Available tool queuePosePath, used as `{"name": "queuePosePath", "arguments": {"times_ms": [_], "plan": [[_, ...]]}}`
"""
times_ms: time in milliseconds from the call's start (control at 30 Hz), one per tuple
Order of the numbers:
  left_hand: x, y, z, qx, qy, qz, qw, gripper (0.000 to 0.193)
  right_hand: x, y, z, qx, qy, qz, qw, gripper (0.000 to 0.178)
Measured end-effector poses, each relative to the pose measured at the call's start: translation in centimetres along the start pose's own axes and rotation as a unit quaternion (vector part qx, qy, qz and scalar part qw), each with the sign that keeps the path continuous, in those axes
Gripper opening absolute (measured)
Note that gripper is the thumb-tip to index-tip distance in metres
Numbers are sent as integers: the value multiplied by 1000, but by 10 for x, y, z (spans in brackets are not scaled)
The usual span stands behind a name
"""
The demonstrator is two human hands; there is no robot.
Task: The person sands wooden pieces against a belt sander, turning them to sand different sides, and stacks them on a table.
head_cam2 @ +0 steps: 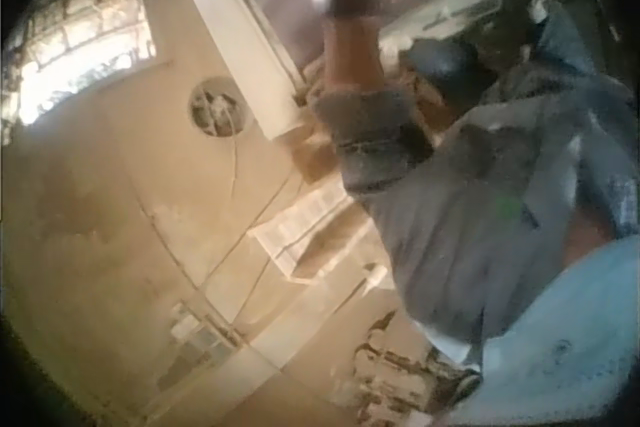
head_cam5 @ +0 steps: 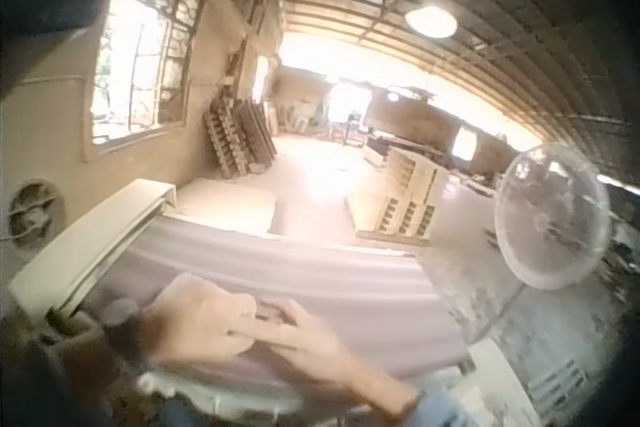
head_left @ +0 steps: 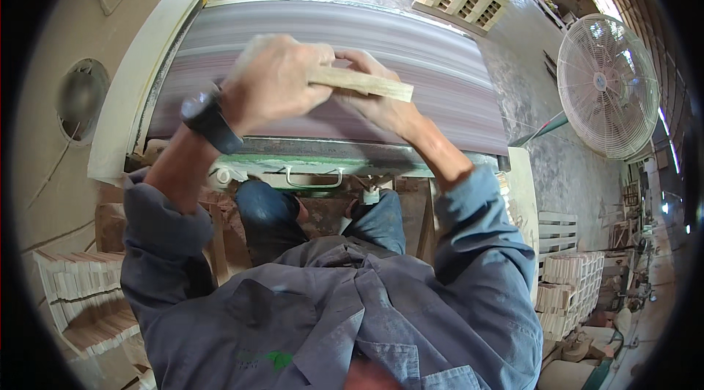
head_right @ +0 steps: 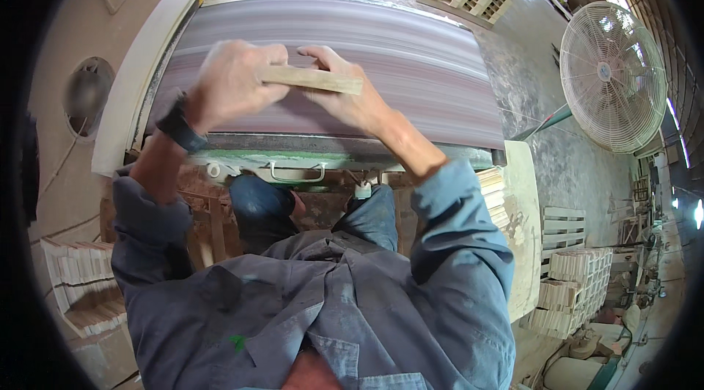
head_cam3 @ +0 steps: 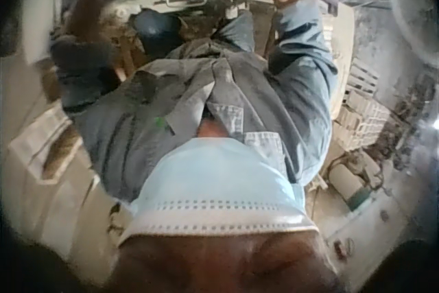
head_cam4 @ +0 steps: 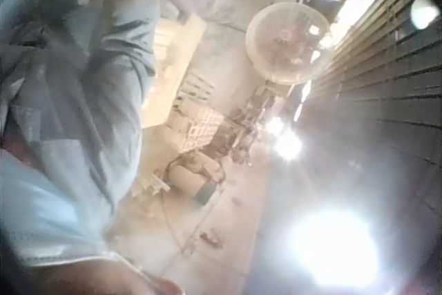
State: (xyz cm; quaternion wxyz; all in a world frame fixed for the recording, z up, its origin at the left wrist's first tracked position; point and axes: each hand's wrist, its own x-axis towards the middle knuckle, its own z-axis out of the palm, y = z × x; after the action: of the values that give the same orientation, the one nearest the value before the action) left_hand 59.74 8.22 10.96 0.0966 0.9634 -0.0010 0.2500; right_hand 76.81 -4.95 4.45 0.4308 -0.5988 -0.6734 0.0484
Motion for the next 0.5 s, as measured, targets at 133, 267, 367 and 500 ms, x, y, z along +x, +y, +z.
{"name": "queuePosePath", "arguments": {"times_ms": [133, 267, 367, 500], "plan": [[15, -10, -10, -83, -78, -179, 977, 32, 19, 24, 22, 119, 26, 151, 981, 28], [-11, -65, 36, 22, 140, -130, 981, 70, 33, 62, 67, 191, 104, 184, 958, 20], [-37, -76, 70, -1, 128, -238, 963, 82, 41, 76, 81, 258, 130, 242, 926, 19], [-64, -93, 123, 168, 19, -146, 975, 81, 51, 96, 104, 286, 144, 248, 914, 20]]}}
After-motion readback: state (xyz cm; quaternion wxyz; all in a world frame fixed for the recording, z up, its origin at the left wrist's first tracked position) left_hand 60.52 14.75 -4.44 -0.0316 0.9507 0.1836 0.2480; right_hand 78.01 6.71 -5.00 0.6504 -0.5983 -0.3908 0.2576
